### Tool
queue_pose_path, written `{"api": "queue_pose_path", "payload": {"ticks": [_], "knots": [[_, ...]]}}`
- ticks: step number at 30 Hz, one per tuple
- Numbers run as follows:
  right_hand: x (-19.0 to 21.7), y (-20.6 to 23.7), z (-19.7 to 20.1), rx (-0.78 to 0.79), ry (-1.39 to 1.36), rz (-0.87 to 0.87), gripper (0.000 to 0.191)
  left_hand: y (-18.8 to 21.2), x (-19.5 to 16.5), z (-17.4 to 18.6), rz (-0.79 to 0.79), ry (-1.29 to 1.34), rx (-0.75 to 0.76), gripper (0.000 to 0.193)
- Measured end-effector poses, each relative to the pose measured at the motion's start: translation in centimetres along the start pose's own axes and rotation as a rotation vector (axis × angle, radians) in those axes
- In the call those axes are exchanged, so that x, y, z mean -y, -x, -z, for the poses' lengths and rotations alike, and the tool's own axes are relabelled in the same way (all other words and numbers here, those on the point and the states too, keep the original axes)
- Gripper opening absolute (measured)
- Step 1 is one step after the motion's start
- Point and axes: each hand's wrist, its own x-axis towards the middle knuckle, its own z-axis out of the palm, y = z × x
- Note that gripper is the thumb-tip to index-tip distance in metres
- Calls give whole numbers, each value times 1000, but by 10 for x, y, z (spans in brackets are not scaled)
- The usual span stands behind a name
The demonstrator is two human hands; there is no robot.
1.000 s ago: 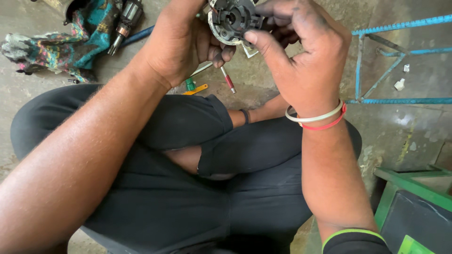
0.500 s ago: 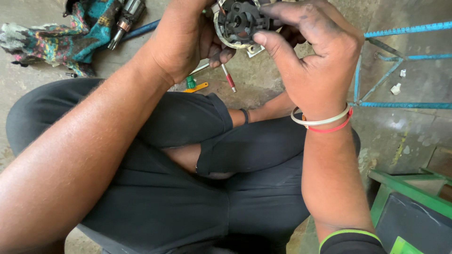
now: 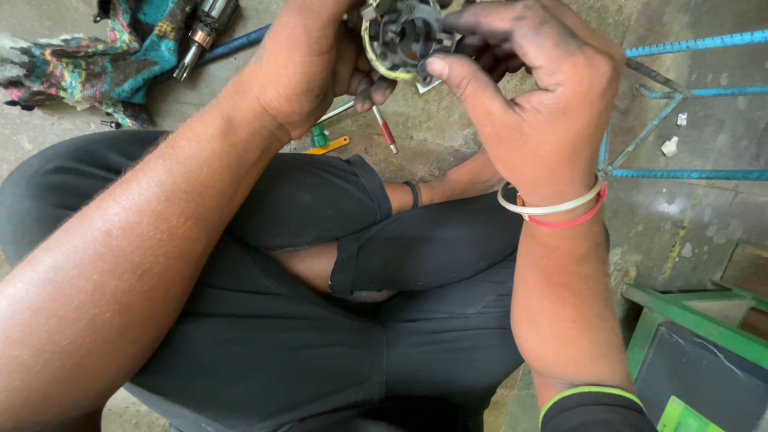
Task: The person sits on the floor and assembles a small electric motor by hand. They insert copper wires into the stator, place a black plastic component inside, and use a long metal tool to adjust internal parts. The person also uses a yellow stick to manipulate the assembly and picks up various small parts from the floor.
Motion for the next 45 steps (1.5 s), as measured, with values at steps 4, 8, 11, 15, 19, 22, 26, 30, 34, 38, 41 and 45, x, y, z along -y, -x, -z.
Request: {"api": "queue_pose_path", "payload": {"ticks": [4, 8, 11, 15, 19, 22, 26, 30, 34, 38, 41, 45], "knots": [[2, 2, -7, -74, -50, -9, 20, -1, 2, 2, -36, 164, 47, 56], [0, 1, -22, -137, -36, 11, 21, 1, 4, 5, -67, 181, 65, 55], [0, 1, -28, -169, -44, -6, 23, 3, 6, 7, -114, 144, 100, 55], [2, -1, -29, -186, 70, 66, 26, 2, 7, 8, -116, 159, 105, 52], [5, -2, -26, -139, 78, 83, 26, 2, 6, 6, -138, 186, 50, 51], [6, -1, -21, -101, 97, 95, 24, 4, 3, 5, -177, 129, 69, 51], [4, 1, -21, -108, 28, 24, 17, 5, -1, 2, -192, 147, 65, 48], [-2, 4, -23, -122, -125, -64, 18, 6, -2, 1, -155, 180, 38, 39], [-10, 7, -24, -102, -209, -135, 21, 5, -1, 2, -157, 142, 67, 33], [-15, 6, -28, -111, -287, -212, 25, 1, 0, 1, -113, 134, 18, 31], [-16, 4, -28, -104, -336, -254, 27, 1, -1, 1, -138, 123, 11, 32], [-13, 1, -28, -67, -385, -335, 26, 2, -2, 1, -164, 93, 51, 35]]}}
